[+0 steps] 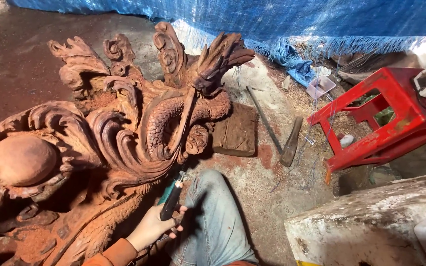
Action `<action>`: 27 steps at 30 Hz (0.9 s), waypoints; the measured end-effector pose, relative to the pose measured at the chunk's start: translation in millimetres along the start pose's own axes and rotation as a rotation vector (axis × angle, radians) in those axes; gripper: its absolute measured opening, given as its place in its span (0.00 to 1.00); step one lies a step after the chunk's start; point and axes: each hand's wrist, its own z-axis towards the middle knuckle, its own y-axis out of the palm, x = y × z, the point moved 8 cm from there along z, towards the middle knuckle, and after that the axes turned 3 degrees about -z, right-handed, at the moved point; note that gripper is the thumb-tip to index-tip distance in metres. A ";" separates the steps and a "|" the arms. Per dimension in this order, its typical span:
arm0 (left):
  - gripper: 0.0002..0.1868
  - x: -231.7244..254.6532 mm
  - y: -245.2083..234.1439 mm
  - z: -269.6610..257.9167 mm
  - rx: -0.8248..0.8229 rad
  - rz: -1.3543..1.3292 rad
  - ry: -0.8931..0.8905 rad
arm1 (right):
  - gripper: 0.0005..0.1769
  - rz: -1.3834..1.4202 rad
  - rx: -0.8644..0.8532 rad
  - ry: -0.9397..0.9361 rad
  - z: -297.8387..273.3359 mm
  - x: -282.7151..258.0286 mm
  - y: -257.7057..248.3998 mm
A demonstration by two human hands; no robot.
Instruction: Carving and detailing a large wooden sculpture using a rotary tool and a wood burning pen
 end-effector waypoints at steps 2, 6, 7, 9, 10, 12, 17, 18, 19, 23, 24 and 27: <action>0.22 -0.4 -0.6 -2.3 0.004 -0.003 0.005 | 0.51 0.047 0.023 -0.026 6.8 -34.0 25.7; 0.19 -4.5 -4.5 -11.3 0.043 -0.056 0.013 | 0.55 0.143 0.074 -0.076 24.5 -101.6 57.1; 0.19 -2.1 -4.3 -15.1 0.044 -0.053 0.015 | 0.55 0.145 0.077 -0.076 44.5 -142.0 80.6; 0.20 -0.7 -4.8 -27.0 0.050 -0.061 0.039 | 0.56 0.285 0.015 0.088 86.9 -210.9 134.7; 0.20 -1.3 -5.6 -32.0 0.065 -0.076 0.042 | 0.56 0.290 0.003 0.072 98.8 -228.0 154.5; 0.19 -2.8 -7.6 -44.1 0.071 -0.114 0.087 | 0.51 0.362 0.005 0.068 120.6 -262.9 195.6; 0.31 -6.4 -16.2 -67.3 0.124 -0.119 0.171 | 0.48 0.268 0.092 0.000 149.2 -330.3 235.2; 0.39 -4.3 -17.4 -71.8 0.130 -0.086 0.194 | 0.50 0.209 0.152 0.003 152.3 -337.1 240.6; 0.39 -10.0 -20.3 -75.1 0.147 -0.102 0.196 | 0.50 0.215 0.139 -0.015 154.8 -343.5 247.7; 0.26 -19.9 -24.8 -88.0 0.185 -0.134 0.201 | 0.52 0.191 0.120 0.021 160.3 -355.8 276.0; 0.25 -20.8 -24.1 -90.5 0.197 -0.163 0.178 | 0.53 0.186 0.127 0.017 162.7 -358.1 281.0; 0.23 -22.9 -25.8 -97.0 0.219 -0.178 0.169 | 0.53 0.232 0.156 0.013 161.5 -359.9 298.7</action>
